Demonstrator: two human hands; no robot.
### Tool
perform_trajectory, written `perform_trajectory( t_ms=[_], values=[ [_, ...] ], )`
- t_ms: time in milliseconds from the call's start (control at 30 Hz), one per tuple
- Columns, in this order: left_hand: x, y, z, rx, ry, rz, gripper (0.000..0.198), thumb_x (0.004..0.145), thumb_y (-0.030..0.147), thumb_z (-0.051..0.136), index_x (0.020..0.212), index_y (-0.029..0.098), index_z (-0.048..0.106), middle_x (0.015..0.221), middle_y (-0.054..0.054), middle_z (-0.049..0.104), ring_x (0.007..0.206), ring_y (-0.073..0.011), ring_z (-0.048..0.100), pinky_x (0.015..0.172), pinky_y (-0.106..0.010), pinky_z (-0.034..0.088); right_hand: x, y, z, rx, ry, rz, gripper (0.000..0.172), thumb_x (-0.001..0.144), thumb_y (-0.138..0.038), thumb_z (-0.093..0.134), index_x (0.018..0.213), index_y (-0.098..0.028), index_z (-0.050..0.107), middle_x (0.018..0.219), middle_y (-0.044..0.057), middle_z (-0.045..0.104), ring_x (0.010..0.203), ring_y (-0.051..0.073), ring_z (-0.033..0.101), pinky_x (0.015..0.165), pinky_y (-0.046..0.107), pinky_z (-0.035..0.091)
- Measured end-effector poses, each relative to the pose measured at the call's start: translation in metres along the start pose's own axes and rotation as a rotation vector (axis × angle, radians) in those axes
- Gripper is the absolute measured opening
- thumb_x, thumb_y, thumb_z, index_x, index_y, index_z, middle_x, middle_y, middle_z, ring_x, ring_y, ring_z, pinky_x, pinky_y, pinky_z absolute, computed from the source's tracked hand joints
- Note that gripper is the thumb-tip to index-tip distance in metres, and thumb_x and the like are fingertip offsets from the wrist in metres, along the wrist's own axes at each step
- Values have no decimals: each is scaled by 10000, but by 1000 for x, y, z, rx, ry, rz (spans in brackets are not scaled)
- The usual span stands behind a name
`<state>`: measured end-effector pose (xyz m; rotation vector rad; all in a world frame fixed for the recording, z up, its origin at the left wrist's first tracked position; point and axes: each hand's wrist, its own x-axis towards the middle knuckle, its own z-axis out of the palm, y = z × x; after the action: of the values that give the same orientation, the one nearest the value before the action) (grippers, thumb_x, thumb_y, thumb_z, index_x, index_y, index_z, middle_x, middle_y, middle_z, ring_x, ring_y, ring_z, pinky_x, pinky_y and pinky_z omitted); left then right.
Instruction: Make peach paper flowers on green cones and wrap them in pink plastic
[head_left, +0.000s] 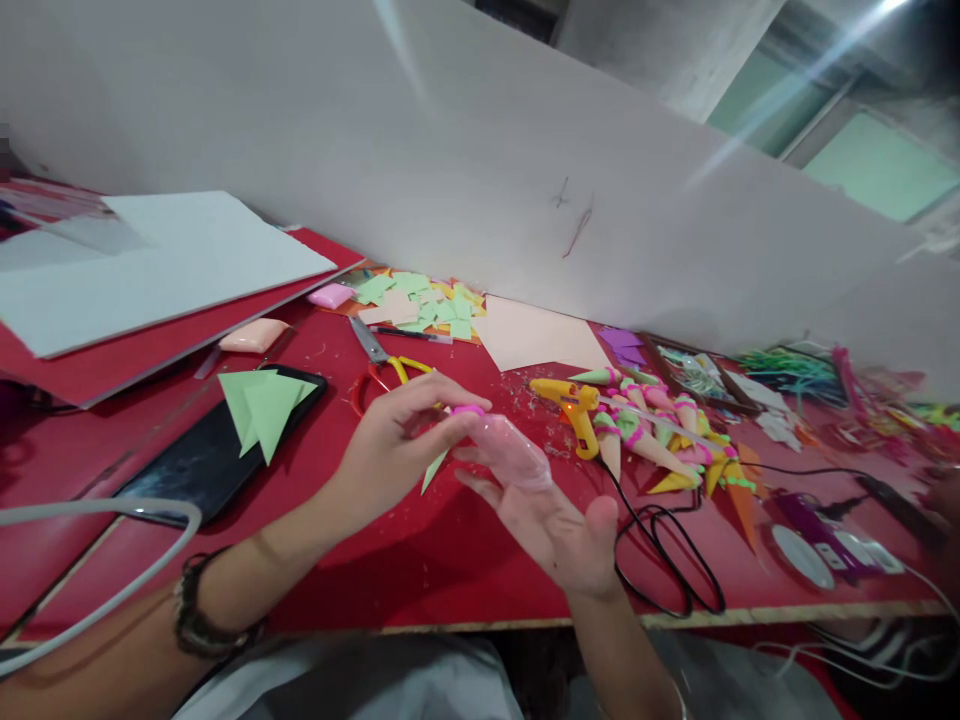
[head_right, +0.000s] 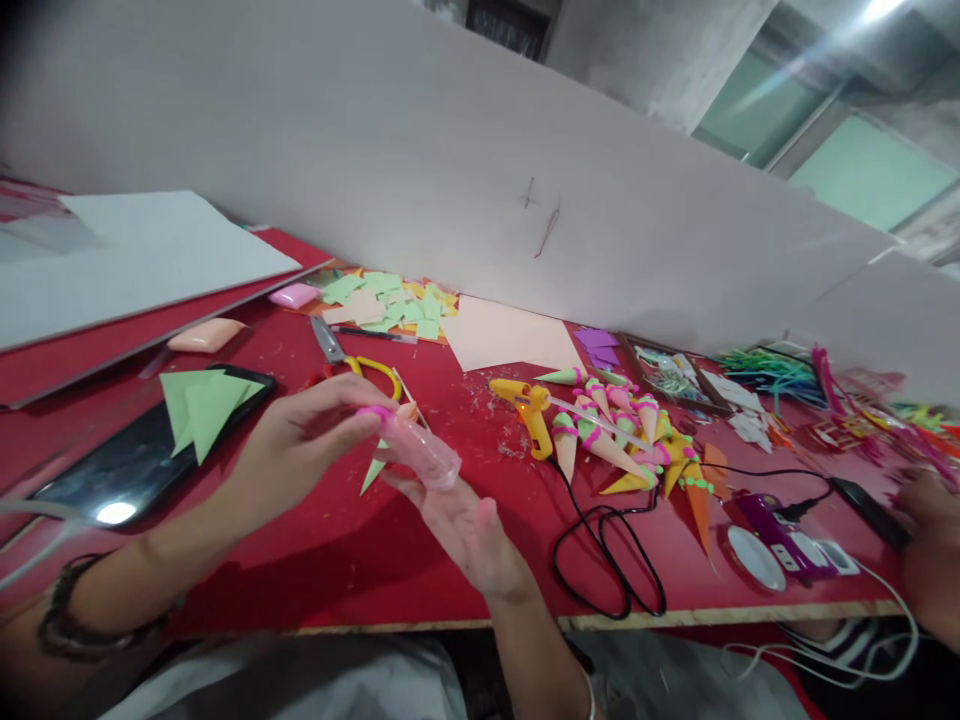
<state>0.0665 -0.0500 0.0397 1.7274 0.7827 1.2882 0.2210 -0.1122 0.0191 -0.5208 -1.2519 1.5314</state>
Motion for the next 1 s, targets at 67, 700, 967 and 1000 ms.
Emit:
perform_trajectory(
  t_ms=[67,700,967,1000],
  values=[
    [0,-3,-2,-201,50,-155,168,805,280,506,877,194,631,808,-14,624,718,-116,568,674,-232,468,2,-1,1,71,-26,3,742,659,-769,218,1193,-320,470,1306,14,420,1170,262,385,984,472,253],
    [-7,3,-8,-320,-227,-301,198,786,333,519,804,185,649,734,-26,616,656,-123,555,602,-236,475,-1,1,-1,237,82,28,787,566,-837,67,922,-384,603,901,12,611,810,218,549,805,470,411],
    [-16,19,-1,-10,-217,43,102,758,186,570,857,199,588,834,-11,577,783,-121,538,703,-230,448,2,3,3,308,179,37,732,614,-808,69,852,-372,607,895,7,588,766,195,529,728,399,444],
    [-17,21,0,46,-227,99,109,754,173,573,859,198,588,846,-14,572,806,-126,530,728,-235,438,1,4,3,313,195,47,712,603,-818,106,844,-370,604,918,0,584,781,196,530,738,400,445]
  ],
)
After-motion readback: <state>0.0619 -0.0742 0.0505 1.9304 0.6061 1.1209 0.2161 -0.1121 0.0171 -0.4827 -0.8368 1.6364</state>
